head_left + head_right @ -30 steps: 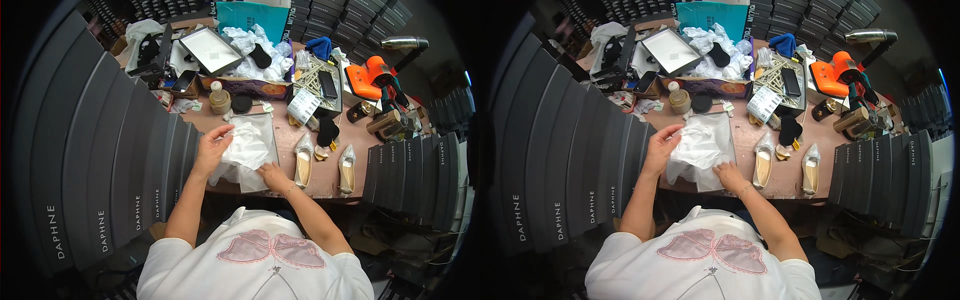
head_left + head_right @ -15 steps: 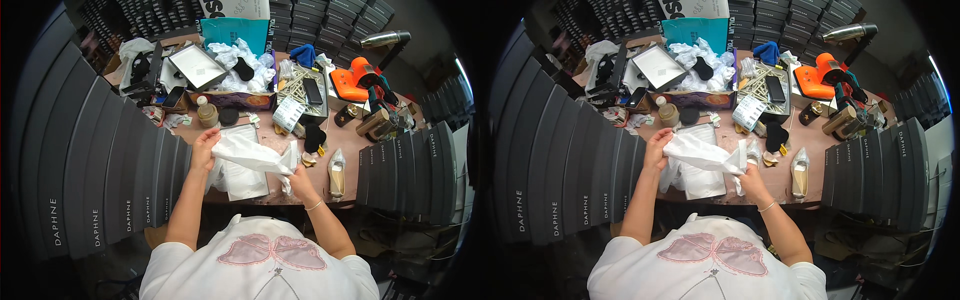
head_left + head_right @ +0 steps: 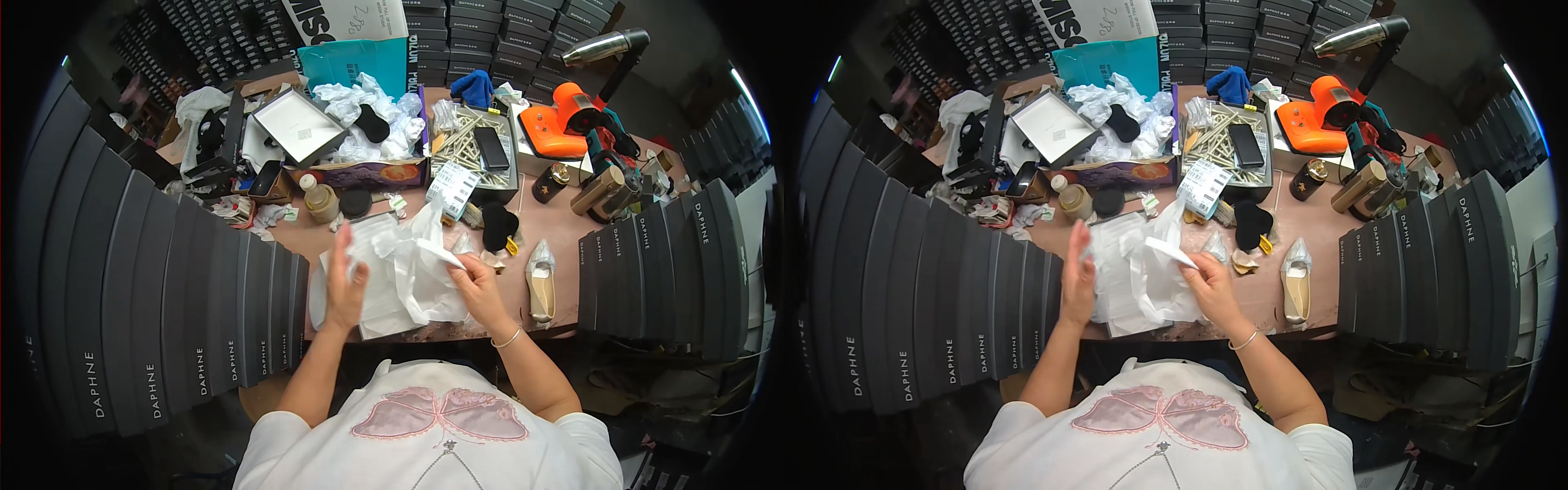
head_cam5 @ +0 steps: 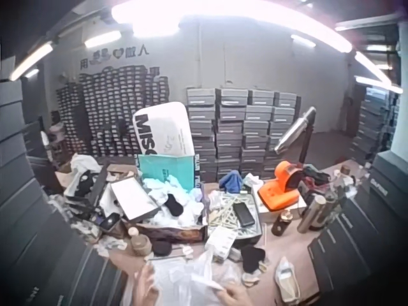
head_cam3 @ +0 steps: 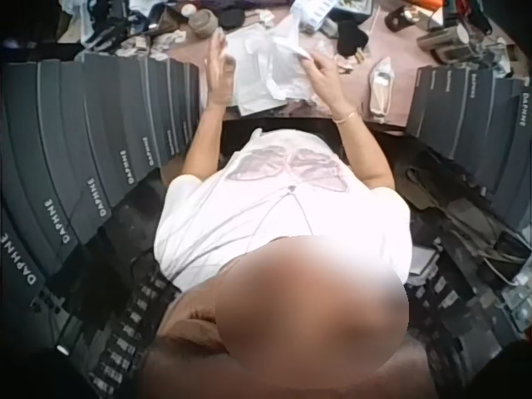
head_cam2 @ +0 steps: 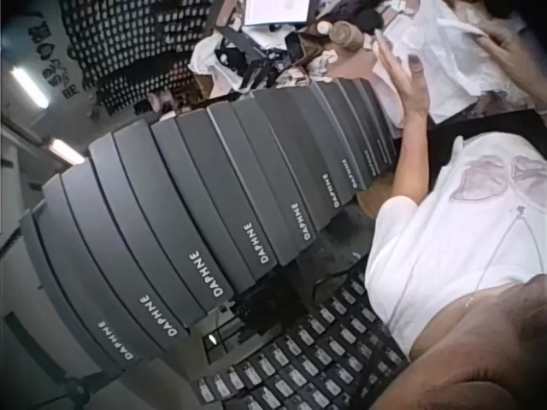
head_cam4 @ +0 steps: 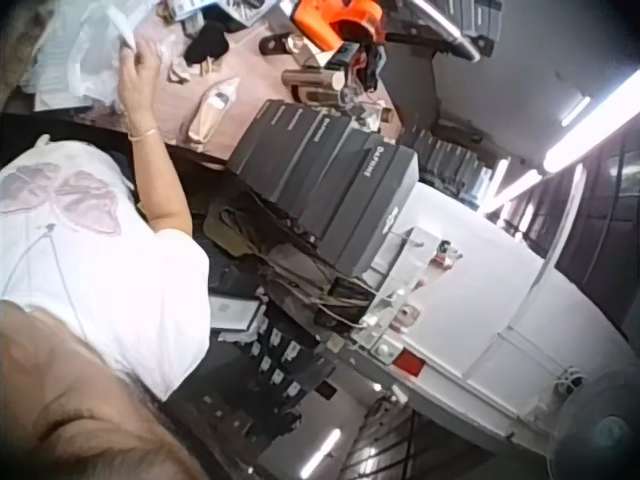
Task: Packaging shoes into boxes after inspection and applying labels.
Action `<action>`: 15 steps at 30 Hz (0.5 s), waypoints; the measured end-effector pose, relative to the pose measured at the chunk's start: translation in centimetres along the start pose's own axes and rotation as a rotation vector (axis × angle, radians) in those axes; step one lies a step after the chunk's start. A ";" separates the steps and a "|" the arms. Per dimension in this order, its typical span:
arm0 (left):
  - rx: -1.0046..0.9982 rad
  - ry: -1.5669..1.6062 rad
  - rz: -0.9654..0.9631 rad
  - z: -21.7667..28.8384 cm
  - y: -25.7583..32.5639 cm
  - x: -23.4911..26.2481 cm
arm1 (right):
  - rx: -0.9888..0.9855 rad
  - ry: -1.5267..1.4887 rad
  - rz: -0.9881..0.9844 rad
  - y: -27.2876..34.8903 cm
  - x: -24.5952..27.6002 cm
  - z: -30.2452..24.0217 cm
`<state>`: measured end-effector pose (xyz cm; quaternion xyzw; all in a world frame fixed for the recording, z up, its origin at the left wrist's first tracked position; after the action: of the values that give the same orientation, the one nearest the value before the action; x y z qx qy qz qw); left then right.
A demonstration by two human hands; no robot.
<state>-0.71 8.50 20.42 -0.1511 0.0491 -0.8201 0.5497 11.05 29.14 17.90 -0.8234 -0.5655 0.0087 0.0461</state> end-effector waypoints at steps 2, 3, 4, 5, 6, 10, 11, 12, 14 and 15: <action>0.010 -0.118 0.003 0.6 2.0 -2.8 | -0.052 -0.014 -0.107 -0.2 -2.5 -0.6; 0.009 -0.165 -0.009 0.3 2.6 -3.8 | -0.013 -0.061 -0.136 0.0 -3.7 -0.3; 0.017 -0.214 -0.041 -1.4 3.1 -3.3 | -0.042 -0.096 -0.102 0.3 -4.2 -0.3; 0.023 -0.256 -0.079 -4.3 3.4 -1.9 | -0.071 -0.125 -0.062 0.5 -4.5 -0.4; 0.034 -0.300 -0.115 -6.1 3.9 -0.7 | -0.104 -0.157 -0.025 0.8 -4.2 -0.2; 0.209 -0.130 0.022 -5.7 5.2 2.4 | -0.248 0.112 -0.372 2.4 -1.3 1.8; 0.289 0.002 0.037 -5.5 5.2 2.5 | -0.101 0.343 -0.376 3.6 0.0 3.1; 0.241 0.009 0.008 -5.7 5.2 2.6 | -0.171 0.522 -0.331 4.8 1.0 4.5; 0.145 0.029 -0.057 -6.0 4.6 2.3 | -0.317 0.887 -0.228 7.1 2.4 7.0; 0.189 0.012 -0.125 -5.9 4.0 1.6 | -0.335 0.870 -0.160 7.4 1.9 8.2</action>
<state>0.48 4.99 14.15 -0.0965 -0.0346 -0.8546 0.5091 18.07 28.80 9.15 -0.7006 -0.5488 -0.4321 0.1459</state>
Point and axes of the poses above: each hand's wrist, its own y-axis away from the middle knuckle, its own x-axis out of the back of the hand, z = x × y, the point moved 1 cm from there along -y, towards the middle knuckle, and after that the axes turned 1 degree about -y, right-handed, at the moved point
